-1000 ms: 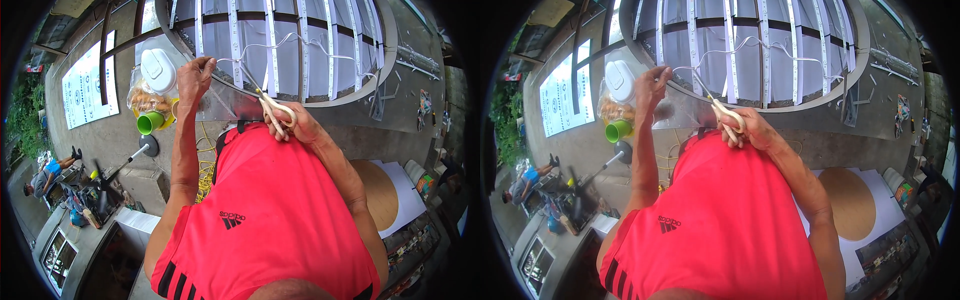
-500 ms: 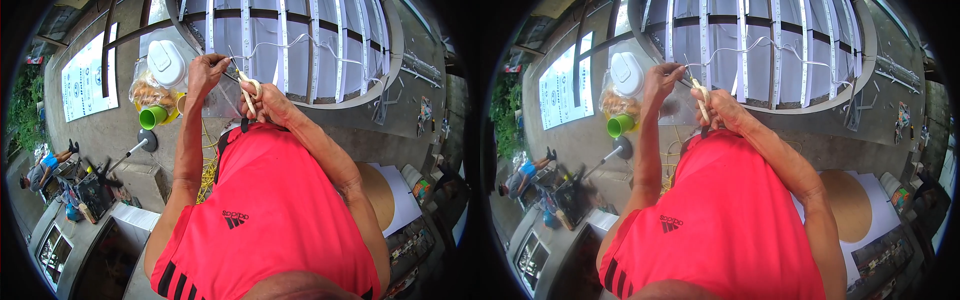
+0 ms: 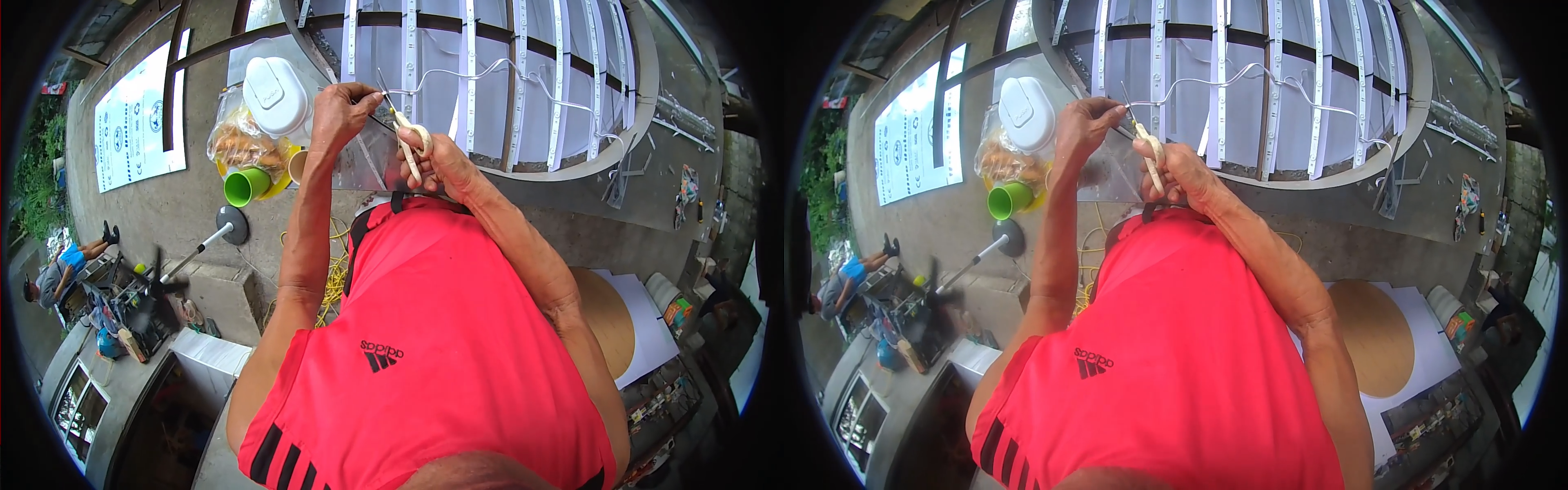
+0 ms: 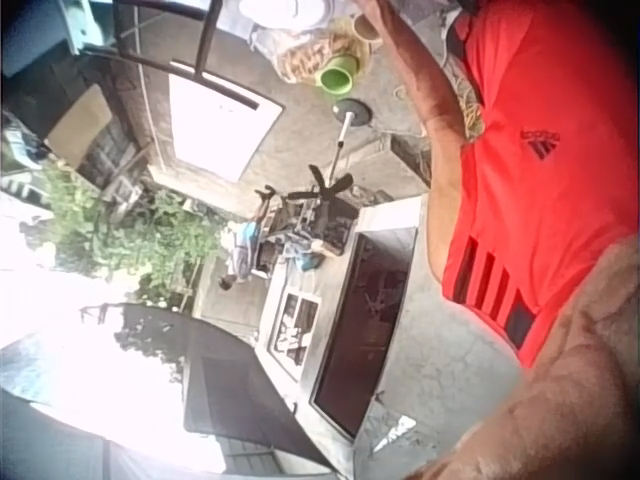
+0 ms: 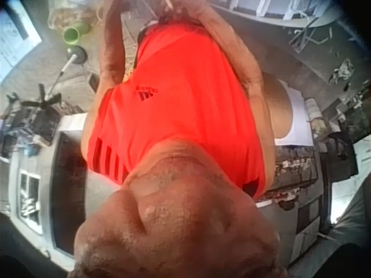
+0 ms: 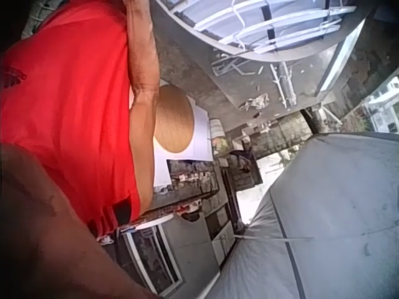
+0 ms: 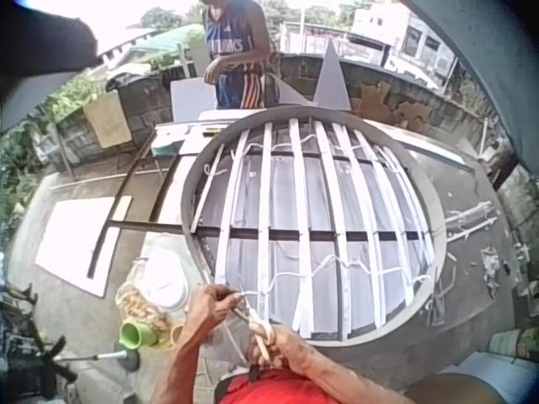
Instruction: Installing and trimming LED strips inside a circular metal sign frame.
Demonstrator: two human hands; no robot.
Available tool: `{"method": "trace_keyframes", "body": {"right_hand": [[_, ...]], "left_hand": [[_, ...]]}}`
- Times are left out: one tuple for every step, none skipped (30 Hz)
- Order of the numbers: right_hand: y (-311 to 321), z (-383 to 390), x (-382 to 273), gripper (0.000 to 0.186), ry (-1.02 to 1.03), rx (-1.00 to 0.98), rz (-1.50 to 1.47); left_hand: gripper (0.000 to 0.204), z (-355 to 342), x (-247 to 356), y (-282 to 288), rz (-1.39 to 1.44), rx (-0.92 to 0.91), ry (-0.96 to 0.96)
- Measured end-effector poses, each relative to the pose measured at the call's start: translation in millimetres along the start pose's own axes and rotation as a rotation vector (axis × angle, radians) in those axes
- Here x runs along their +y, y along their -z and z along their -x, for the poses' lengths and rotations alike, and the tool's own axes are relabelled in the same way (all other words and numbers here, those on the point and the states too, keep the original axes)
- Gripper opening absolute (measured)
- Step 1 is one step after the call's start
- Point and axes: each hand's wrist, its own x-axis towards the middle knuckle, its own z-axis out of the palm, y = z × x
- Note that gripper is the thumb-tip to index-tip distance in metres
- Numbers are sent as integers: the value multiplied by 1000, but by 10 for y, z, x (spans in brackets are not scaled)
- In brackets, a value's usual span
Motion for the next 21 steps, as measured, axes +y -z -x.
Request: {"method": "trace_keyframes", "body": {"right_hand": [[-4, 3, -2, 57, -1, -1, 4], [-7, 4, -5, 57, 13, -10, 14], [-14, 5, -6, 58, 27, -9, 23], [-20, 7, -1, 58, 24, -19, 24], [-25, 5, 3, 59, 43, -14, 53], [-30, 2, 11, 60, 75, -5, 78], [-43, 0, 29, 60, 63, -10, 84], [-59, -6, 50, 60, 82, 2, 70], [-70, -8, 71, 60, 102, 15, 55], [-74, -9, 90, 60, 104, 15, 57], [-81, -6, 109, 57, 107, 40, 31], [-86, -1, 123, 54, 96, 82, 9], [-87, 3, 127, 54, 115, 65, 6], [-86, 18, 131, 50, 127, 74, 1], [-85, 36, 130, 47, 127, 104, 2], [-81, 59, 124, 47, 146, 79, -1], [-73, 106, 131, 45, 155, 56, 10], [-63, 154, 139, 42, 184, 20, 13], [-44, 192, 136, 38, 162, 9, 95], [-37, 237, 151, 33, 172, -7, 58], [-20, 263, 161, 33, 203, -31, 63]], "left_hand": [[27, -1, 0, -3, 6, 1, 8], [26, -6, 0, -2, 15, -1, 11], [26, -9, -1, 2, 11, 6, 17], [25, -9, -4, 0, -1, 0, 15], [24, -11, -6, -2, -9, -5, 8], [24, -13, -9, -8, -11, -4, 11], [24, -11, -15, -16, -19, 9, 8], [23, -13, -22, -20, -22, 25, -8], [23, -18, -29, -27, -27, 24, 1], [21, -24, -36, -39, -4, 48, -19], [19, -26, -44, -46, 20, 65, -29], [19, -27, -51, -50, 17, 73, -39], [19, -29, -54, -54, 12, 74, -41], [19, -19, -57, -57, 6, 75, -41], [19, -3, -57, -55, 6, 79, -43], [20, 13, -52, -49, 46, 85, -37], [20, 41, -47, -45, 87, 90, -31], [20, 98, -47, -35, 87, 96, -37], [20, 168, -45, -11, 137, 123, -61], [19, 222, -36, 13, 195, 154, -111], [19, 297, -34, 41, 190, 159, -107]]}}
